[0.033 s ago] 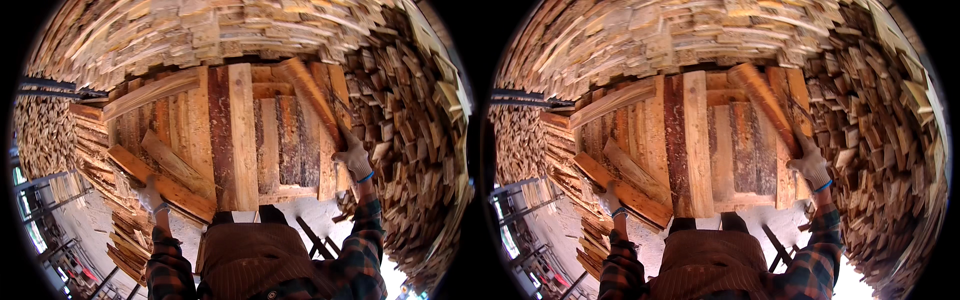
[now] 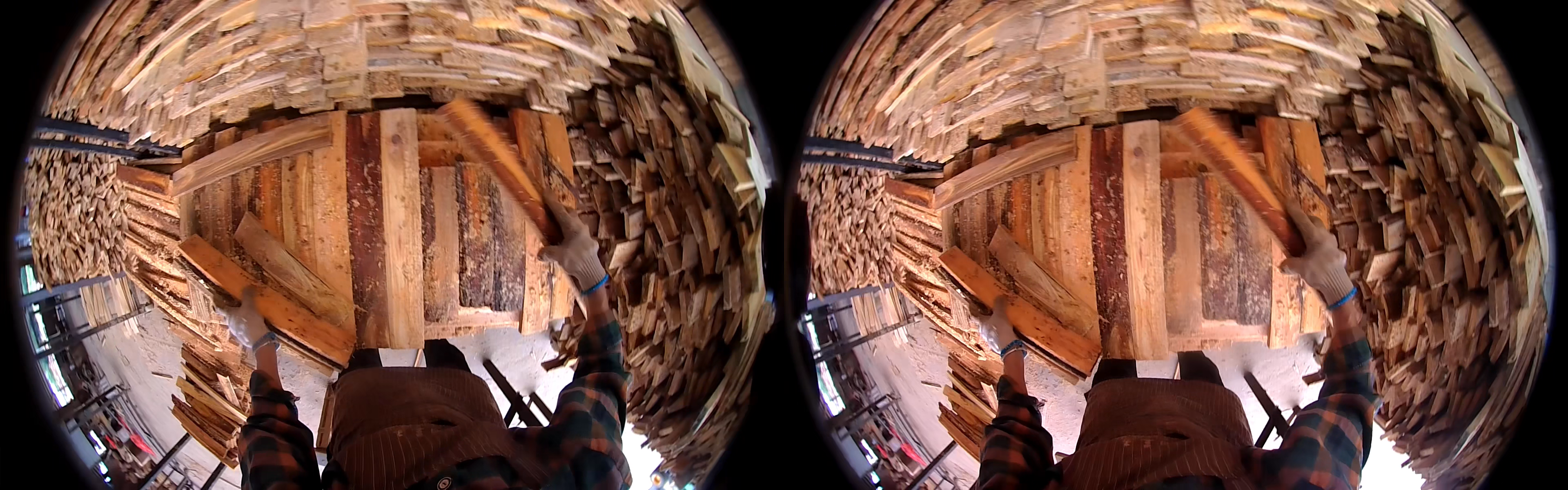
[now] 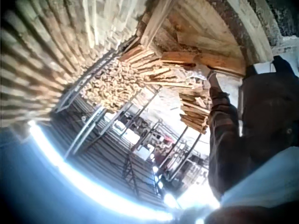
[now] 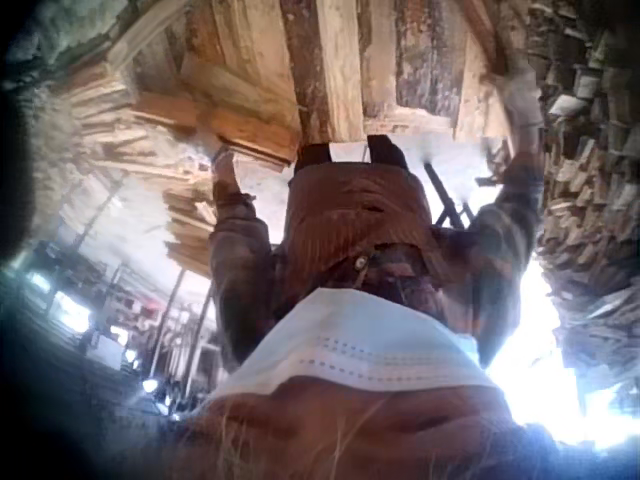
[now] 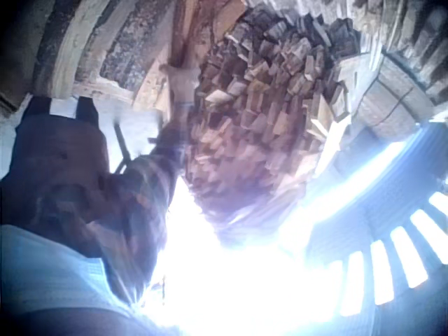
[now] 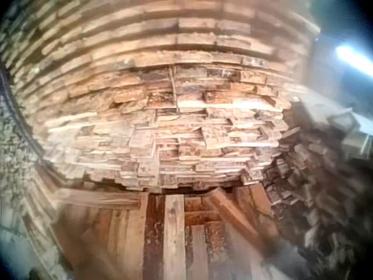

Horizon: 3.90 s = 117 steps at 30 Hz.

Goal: The person repeatedly picks up wooden planks from a large pile and stacks them onto a metal rack. The worker wears gloves and a plaid shirt, handling the lumber one piece at a time to build a neat stack.

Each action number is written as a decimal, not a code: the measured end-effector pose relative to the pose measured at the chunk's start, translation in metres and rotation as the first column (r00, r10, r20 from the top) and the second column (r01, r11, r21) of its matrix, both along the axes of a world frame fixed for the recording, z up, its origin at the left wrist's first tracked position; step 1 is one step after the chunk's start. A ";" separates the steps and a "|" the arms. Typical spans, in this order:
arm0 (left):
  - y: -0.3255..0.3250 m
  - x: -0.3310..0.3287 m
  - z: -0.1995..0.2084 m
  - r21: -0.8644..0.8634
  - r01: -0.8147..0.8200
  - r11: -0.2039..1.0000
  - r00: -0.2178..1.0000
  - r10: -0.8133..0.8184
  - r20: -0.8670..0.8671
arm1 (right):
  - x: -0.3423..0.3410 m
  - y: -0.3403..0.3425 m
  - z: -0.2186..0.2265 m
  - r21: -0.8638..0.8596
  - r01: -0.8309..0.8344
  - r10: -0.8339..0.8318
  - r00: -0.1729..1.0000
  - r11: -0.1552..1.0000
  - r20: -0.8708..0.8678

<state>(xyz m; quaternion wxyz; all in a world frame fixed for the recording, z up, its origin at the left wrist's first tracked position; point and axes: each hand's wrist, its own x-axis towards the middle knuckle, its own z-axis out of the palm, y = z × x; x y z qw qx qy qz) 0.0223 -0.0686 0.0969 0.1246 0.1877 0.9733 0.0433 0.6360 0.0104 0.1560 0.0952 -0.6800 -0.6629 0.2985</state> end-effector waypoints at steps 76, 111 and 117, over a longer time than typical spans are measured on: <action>-0.085 -0.032 -0.111 0.804 -0.148 0.576 0.977 -0.041 0.210 | -0.469 0.046 -0.022 -0.102 -0.486 0.495 0.830 0.868 0.257; -0.210 -0.107 -0.001 0.427 -0.903 -0.047 0.421 -0.300 0.856 | -0.599 -0.077 0.001 0.066 -0.830 0.735 0.525 0.554 0.430; -0.245 -0.140 -0.037 0.337 -0.939 -0.066 0.342 -0.265 0.902 | -0.600 -0.081 -0.010 0.147 -0.851 0.756 0.517 0.505 0.402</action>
